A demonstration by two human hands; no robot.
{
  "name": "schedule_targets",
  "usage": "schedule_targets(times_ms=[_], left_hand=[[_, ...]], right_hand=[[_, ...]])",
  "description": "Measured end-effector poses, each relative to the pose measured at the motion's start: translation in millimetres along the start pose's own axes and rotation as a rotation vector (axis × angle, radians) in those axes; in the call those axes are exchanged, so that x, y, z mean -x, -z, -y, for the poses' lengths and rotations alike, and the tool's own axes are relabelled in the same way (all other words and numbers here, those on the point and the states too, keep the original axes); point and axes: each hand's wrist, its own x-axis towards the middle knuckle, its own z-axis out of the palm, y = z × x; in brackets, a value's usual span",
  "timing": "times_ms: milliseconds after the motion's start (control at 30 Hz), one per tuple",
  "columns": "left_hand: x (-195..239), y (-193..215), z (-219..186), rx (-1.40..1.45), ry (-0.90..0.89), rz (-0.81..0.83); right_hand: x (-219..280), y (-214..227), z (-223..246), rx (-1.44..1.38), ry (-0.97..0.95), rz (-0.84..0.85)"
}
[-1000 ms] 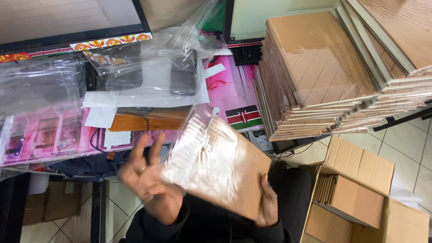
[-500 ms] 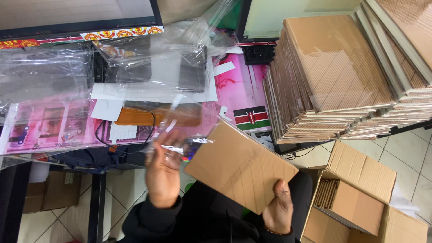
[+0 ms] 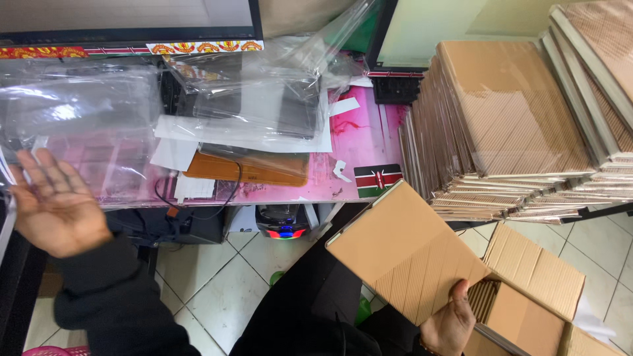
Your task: The person flips through the pages of a notebook and then puts it into a cardboard box.
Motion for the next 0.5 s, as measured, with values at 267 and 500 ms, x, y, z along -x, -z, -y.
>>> schedule_targets(times_ms=[267,500], left_hand=[[-124,48,-29,-0.332,0.02,0.024],[-106,5,33,-1.095,0.054,-0.033]], right_hand=[[-6,-5,-10,0.033,-0.035,-0.072],[-7,-8,-15,0.058,-0.041,-0.1]])
